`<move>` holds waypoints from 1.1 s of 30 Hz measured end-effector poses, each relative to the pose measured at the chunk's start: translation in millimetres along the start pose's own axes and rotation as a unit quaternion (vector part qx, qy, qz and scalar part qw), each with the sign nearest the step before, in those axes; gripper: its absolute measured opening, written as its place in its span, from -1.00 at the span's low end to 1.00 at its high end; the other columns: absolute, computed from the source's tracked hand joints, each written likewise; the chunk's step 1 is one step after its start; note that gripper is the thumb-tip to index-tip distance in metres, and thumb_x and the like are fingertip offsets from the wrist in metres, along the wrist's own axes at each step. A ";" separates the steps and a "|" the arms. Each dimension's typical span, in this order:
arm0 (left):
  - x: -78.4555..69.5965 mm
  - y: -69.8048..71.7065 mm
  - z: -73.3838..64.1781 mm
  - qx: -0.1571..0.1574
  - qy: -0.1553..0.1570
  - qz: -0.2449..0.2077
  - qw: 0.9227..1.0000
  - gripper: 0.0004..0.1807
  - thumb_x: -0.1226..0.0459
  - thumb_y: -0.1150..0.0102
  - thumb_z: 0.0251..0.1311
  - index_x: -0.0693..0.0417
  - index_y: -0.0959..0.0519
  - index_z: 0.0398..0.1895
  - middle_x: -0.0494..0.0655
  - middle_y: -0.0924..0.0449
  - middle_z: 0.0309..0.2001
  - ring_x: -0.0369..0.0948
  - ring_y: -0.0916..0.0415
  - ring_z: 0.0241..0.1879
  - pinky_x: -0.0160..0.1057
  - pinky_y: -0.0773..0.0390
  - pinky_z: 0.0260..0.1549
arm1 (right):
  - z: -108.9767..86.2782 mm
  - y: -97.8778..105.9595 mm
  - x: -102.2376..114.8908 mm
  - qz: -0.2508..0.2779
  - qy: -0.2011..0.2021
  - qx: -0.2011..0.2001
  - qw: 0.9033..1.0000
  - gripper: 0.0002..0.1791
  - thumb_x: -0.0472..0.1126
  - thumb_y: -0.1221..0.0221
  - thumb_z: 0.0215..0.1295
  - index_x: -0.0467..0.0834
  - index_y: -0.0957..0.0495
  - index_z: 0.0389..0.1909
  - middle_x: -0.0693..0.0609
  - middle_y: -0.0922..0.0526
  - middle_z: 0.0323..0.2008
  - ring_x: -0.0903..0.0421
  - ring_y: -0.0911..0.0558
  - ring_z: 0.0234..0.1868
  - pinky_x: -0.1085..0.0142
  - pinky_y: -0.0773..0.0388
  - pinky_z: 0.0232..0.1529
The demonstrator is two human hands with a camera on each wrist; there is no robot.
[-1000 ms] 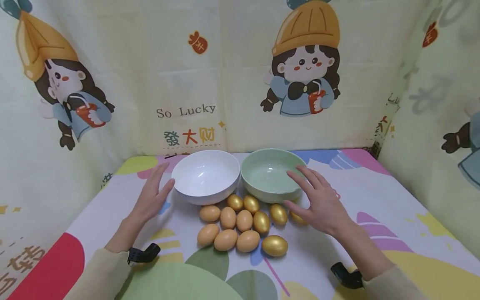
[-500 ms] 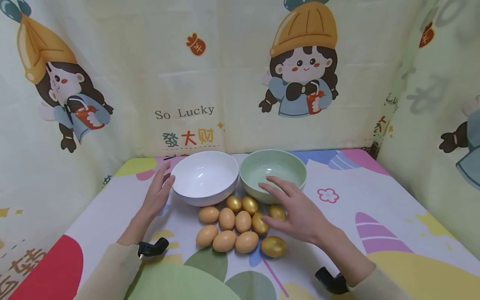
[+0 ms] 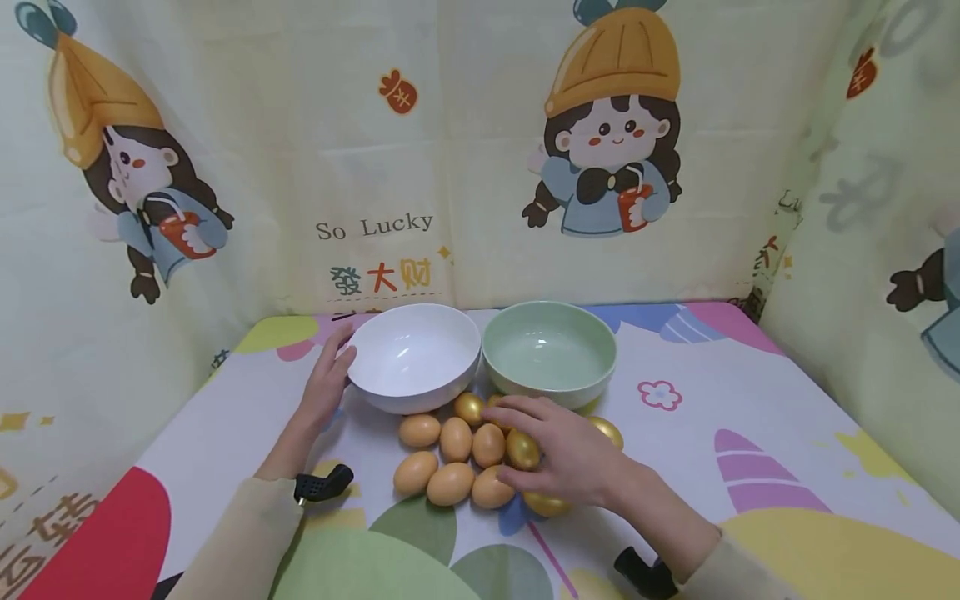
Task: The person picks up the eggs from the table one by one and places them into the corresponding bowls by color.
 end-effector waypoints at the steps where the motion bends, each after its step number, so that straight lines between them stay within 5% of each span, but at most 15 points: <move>1: 0.8 -1.7 0.6 0.004 0.002 -0.006 1.000 -0.38 -0.02 0.22 0.38 -0.11 -0.01 0.45 -0.10 -0.01 0.42 -0.06 0.01 0.36 0.02 -0.12 0.24 | -0.1 -2.1 2.0 0.001 0.005 0.005 1.000 -0.36 0.16 -0.26 0.09 0.09 -0.40 0.21 0.16 -0.38 0.19 0.17 -0.38 0.16 0.17 -0.45 0.02; 8: 3.8 -8.4 -1.3 0.020 0.024 -0.051 0.998 -0.38 0.01 0.21 0.38 -0.08 0.00 0.45 -0.06 0.02 0.41 -0.03 -0.12 0.28 0.03 -0.28 0.14 | -2.0 -13.0 13.8 -0.005 0.048 0.028 0.998 -0.39 0.07 -0.28 0.10 0.08 -0.40 0.20 0.18 -0.41 0.15 0.18 -0.41 0.12 0.15 -0.41 0.01; 13: -13.2 -7.3 -8.8 0.024 0.032 -0.077 0.996 -0.42 0.14 0.24 0.41 0.03 0.00 0.44 0.04 -0.03 0.38 0.00 -0.24 0.16 0.00 -0.35 0.06 | -2.3 -18.3 19.9 -0.024 0.078 0.040 0.996 -0.39 0.09 -0.29 0.08 0.07 -0.41 0.19 0.21 -0.41 0.13 0.22 -0.42 0.08 0.15 -0.37 -0.04; 20: -24.9 -6.3 -12.3 0.014 0.044 -0.075 0.996 -0.43 0.17 0.25 0.41 0.06 -0.01 0.44 0.02 0.00 0.40 0.00 -0.24 0.18 0.01 -0.37 0.06 | -2.0 -23.2 18.5 -0.053 0.063 0.065 0.994 -0.41 0.12 -0.32 0.00 0.19 -0.45 0.12 0.32 -0.43 0.06 0.25 -0.46 -0.01 0.15 -0.28 -0.07; 25: -22.0 -5.8 -12.3 0.010 0.054 -0.093 0.994 -0.45 0.17 0.26 0.41 0.05 -0.04 0.43 -0.01 0.00 0.41 0.00 -0.20 0.21 0.06 -0.34 0.06 | -1.5 -25.3 20.5 -0.055 0.078 0.066 0.993 -0.46 0.05 -0.38 -0.08 0.17 -0.51 0.02 0.32 -0.47 -0.04 0.31 -0.46 -0.07 0.15 -0.27 -0.09; 33: 14.3 -1.7 -2.7 -0.007 0.052 -0.085 0.995 -0.45 0.05 0.22 0.38 -0.16 -0.10 0.42 -0.21 -0.10 0.37 -0.13 -0.22 0.20 0.04 -0.38 0.03 | 0.6 -32.5 23.8 -0.064 0.100 0.076 0.990 -0.48 0.00 -0.42 -0.14 0.12 -0.55 -0.05 0.27 -0.50 -0.09 0.32 -0.46 -0.07 0.13 -0.28 -0.07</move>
Point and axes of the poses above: each hand's wrist, its own z-axis towards the middle knuckle, its own y-axis out of the back of the hand, x = y × z, the point moved 7 cm from there along z, towards the middle knuckle
